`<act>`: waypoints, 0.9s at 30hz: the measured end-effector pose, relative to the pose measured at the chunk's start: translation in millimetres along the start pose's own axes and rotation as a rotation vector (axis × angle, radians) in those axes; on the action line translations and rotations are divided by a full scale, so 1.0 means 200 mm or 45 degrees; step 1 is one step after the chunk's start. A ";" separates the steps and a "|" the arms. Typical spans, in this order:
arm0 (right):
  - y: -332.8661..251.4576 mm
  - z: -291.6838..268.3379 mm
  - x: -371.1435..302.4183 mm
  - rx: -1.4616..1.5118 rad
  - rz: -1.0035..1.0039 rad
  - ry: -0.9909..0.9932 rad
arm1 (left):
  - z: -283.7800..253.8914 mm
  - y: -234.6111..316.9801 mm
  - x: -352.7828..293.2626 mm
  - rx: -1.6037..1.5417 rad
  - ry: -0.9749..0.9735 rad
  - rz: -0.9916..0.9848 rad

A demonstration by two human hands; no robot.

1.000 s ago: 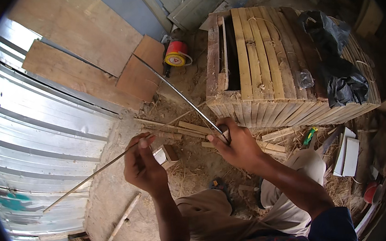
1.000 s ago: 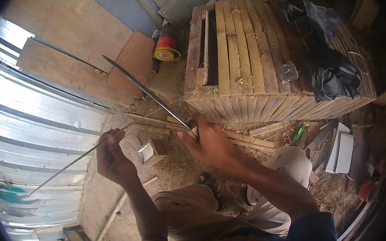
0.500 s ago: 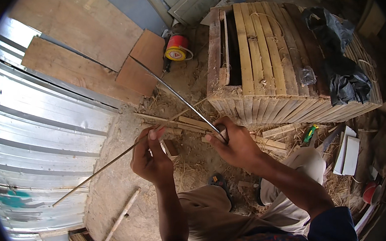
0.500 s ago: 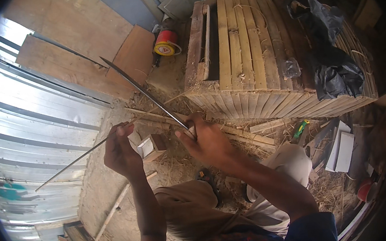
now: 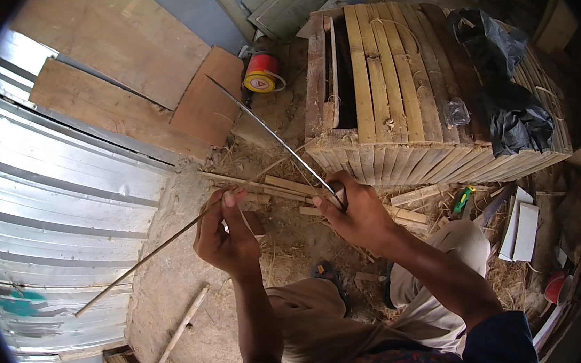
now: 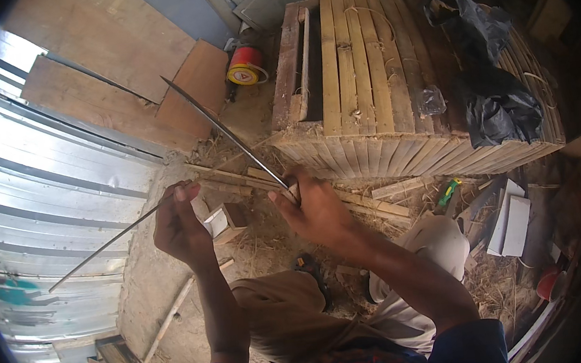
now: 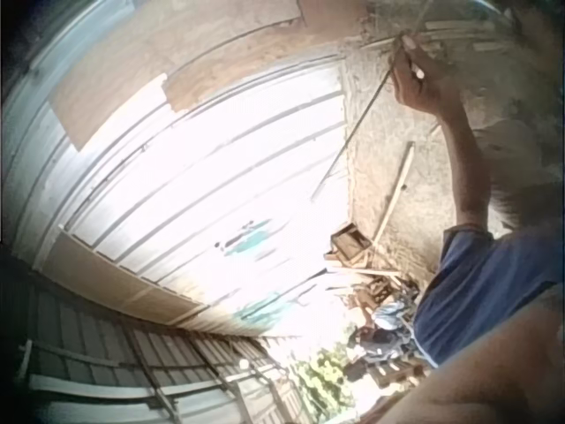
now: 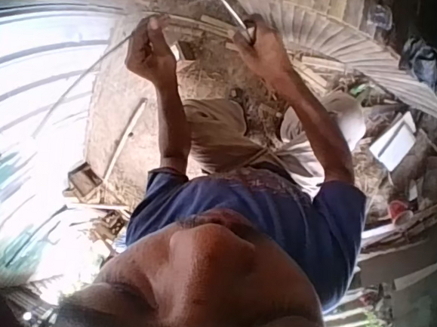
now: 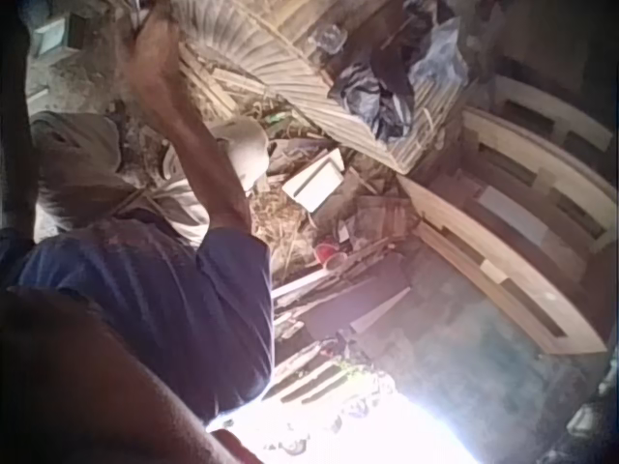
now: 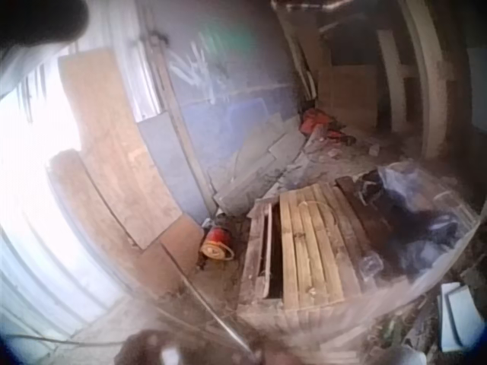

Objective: The person sits on the floor and uses a machete to shave thin bamboo strips. They repeatedly draw the blade along the length of the strips to remove the outer layer and smooth the surface.

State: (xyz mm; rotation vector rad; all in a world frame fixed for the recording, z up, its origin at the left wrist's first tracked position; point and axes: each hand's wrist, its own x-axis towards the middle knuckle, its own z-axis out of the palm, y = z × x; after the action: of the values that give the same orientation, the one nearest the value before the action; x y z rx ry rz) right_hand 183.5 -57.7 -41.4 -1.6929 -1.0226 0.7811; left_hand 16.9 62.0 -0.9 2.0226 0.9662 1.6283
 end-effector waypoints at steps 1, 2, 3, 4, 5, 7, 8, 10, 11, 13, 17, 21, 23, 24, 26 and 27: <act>0.01 0.00 0.00 -0.009 -0.023 0.015 | 0.00 0.00 0.00 -0.006 -0.002 -0.009; 0.01 0.00 0.00 -0.016 -0.032 0.019 | 0.00 0.00 0.00 -0.012 -0.004 -0.017; 0.01 0.00 0.00 -0.018 -0.023 0.009 | 0.00 -0.01 0.01 -0.014 0.001 -0.020; 0.02 0.00 0.00 -0.026 -0.037 0.013 | 0.00 -0.01 0.01 -0.039 -0.008 -0.023; 0.01 0.00 0.00 -0.028 -0.033 0.002 | 0.00 -0.01 0.01 -0.058 -0.009 -0.022; 0.01 0.01 -0.01 -0.025 -0.037 -0.023 | 0.00 0.00 0.01 -0.072 -0.021 -0.014; 0.00 0.01 -0.01 -0.019 -0.044 -0.037 | 0.00 0.00 0.01 -0.067 -0.032 -0.007; -0.03 0.02 -0.02 -0.015 -0.049 -0.062 | -0.01 0.01 0.00 -0.045 -0.052 0.032; -0.04 0.02 -0.02 -0.020 -0.051 -0.077 | -0.01 0.01 0.00 -0.028 -0.056 0.064; -0.06 0.01 -0.03 -0.026 -0.035 -0.127 | -0.01 0.02 0.00 0.005 -0.058 0.093; -0.10 0.01 -0.03 -0.042 0.005 -0.186 | -0.02 0.01 0.00 -0.026 -0.050 0.074; -0.10 0.02 -0.02 0.000 -0.010 -0.175 | -0.02 -0.01 0.00 -0.045 -0.047 0.072; -0.10 0.02 -0.01 -0.027 0.005 -0.192 | -0.01 -0.01 0.00 -0.010 -0.056 0.146; -0.10 0.02 -0.01 -0.025 0.016 -0.203 | -0.01 -0.01 0.00 0.008 -0.057 0.183; -0.10 0.03 -0.01 -0.032 0.016 -0.214 | 0.01 0.00 -0.01 0.001 -0.044 0.188; -0.10 0.04 -0.01 -0.036 0.017 -0.219 | 0.01 0.00 -0.02 0.003 -0.037 0.186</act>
State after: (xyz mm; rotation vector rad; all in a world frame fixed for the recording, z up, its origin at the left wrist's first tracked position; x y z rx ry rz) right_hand 171.2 -53.6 -25.6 -1.6797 -1.1452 0.9380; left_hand 19.2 59.4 -4.5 2.1574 0.8274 1.6660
